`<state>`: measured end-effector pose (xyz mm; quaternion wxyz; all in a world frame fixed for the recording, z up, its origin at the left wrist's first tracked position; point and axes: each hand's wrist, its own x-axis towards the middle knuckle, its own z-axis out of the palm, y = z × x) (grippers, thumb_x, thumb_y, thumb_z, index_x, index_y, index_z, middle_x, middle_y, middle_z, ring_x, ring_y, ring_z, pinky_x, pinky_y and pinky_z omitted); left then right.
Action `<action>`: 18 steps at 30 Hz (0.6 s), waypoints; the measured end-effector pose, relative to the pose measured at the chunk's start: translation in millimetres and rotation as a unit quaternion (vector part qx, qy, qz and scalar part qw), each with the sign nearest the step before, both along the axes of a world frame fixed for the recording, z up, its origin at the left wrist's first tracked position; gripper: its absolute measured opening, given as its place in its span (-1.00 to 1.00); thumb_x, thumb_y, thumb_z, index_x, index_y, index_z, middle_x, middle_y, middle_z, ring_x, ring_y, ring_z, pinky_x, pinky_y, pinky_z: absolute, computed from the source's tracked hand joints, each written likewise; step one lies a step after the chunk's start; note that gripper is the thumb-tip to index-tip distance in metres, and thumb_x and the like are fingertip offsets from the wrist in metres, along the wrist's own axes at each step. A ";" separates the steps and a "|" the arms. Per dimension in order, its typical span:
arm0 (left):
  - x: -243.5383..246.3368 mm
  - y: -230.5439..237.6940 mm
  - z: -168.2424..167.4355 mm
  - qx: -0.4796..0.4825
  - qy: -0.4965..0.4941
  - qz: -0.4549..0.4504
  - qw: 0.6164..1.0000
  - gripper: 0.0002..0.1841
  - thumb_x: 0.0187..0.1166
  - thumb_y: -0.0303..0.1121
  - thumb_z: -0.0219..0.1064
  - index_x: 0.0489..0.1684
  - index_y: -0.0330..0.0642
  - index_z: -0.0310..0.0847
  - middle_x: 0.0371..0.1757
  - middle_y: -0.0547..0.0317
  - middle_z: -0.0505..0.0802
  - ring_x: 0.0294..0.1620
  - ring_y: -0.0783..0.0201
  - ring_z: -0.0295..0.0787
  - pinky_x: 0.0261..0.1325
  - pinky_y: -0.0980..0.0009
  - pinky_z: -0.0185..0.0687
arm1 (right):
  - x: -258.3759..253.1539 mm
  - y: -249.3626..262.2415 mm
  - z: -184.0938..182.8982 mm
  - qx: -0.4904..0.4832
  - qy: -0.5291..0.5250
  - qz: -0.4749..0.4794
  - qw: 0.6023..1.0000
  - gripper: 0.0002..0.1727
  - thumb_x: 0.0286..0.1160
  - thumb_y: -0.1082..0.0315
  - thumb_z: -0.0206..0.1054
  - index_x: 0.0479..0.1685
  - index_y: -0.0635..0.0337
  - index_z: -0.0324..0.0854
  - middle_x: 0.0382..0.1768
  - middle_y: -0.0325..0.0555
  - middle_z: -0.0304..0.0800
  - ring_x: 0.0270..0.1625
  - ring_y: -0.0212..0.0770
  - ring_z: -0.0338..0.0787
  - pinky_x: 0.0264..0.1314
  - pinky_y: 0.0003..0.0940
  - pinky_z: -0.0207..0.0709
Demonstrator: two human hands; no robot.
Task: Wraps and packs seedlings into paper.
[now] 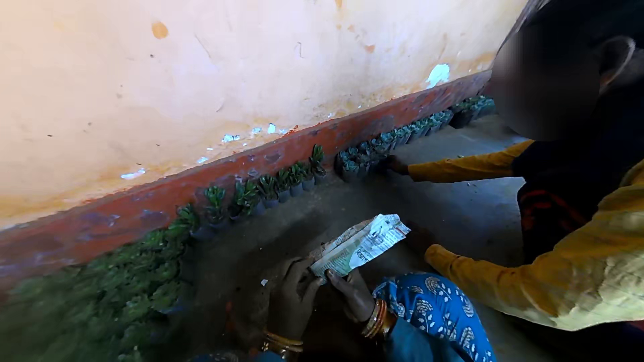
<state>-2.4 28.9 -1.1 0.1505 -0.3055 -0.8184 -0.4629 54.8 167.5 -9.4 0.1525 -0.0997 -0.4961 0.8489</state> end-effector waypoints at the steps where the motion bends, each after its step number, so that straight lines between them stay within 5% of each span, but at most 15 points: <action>1: 0.2 0.6 -2.1 -0.009 -0.005 0.012 1.000 -0.62 0.37 -0.19 0.51 0.05 -0.24 0.84 0.12 -0.14 0.85 -0.06 0.12 0.89 0.00 0.26 0.85 | -0.1 -0.8 -2.2 0.005 -0.001 0.000 1.000 -0.47 0.38 0.49 0.38 0.32 0.45 0.31 0.03 -0.09 0.80 0.10 -0.38 0.82 0.29 -0.41 0.69; 7: -2.6 -3.8 6.1 -0.066 -0.046 -0.027 0.996 -0.75 0.35 -0.27 0.52 -0.28 -0.33 0.79 0.02 -0.17 0.84 0.11 -0.12 0.80 0.19 0.01 0.73 | 0.1 0.4 1.7 0.095 -0.042 -0.015 0.994 -0.44 0.33 0.46 0.45 0.29 0.47 0.35 -0.02 -0.14 0.80 0.05 -0.50 0.81 0.23 -0.55 0.69; 9: 2.2 -2.1 5.5 -0.051 0.039 -0.031 0.997 -0.76 0.43 -0.22 0.41 -0.39 -0.26 0.75 -0.20 -0.06 0.86 -0.07 0.00 0.84 0.05 0.13 0.77 | -2.6 -0.4 7.2 0.114 -0.074 -0.040 0.990 -0.36 0.26 0.44 0.49 0.33 0.49 0.31 -0.01 -0.12 0.76 0.03 -0.52 0.78 0.19 -0.59 0.67; 12: 17.8 5.5 10.9 0.004 0.140 -0.028 0.990 -0.74 0.56 -0.21 0.31 -0.40 -0.23 0.66 -0.43 0.08 0.79 -0.43 0.29 0.77 -0.28 0.47 0.74 | -5.1 1.4 1.5 0.160 -0.071 -0.070 0.982 -0.65 0.19 0.57 0.45 0.00 0.43 0.54 -0.25 -0.24 0.82 -0.16 -0.56 0.80 0.01 -0.59 0.70; 15: 30.0 10.2 8.2 0.003 0.176 -0.095 0.980 -0.79 0.62 -0.25 0.31 -0.36 -0.16 0.70 -0.35 0.13 0.85 -0.30 0.35 0.85 -0.15 0.54 0.78 | 8.0 11.5 0.6 0.326 -0.122 0.024 0.937 -0.77 0.49 0.57 0.21 -0.07 0.57 0.72 -0.21 -0.02 0.85 -0.11 -0.51 0.73 0.11 -0.59 0.55; 18: 22.4 10.3 -1.5 -0.028 0.233 -0.146 0.961 -0.77 0.68 -0.19 0.27 -0.34 -0.01 0.77 -0.36 0.25 0.86 -0.24 0.32 0.83 -0.09 0.48 0.76 | 10.2 7.3 28.1 0.158 -0.167 0.047 0.972 -0.81 0.65 0.60 0.14 0.09 0.46 0.58 -0.14 -0.12 0.77 -0.05 -0.59 0.69 0.16 -0.69 0.55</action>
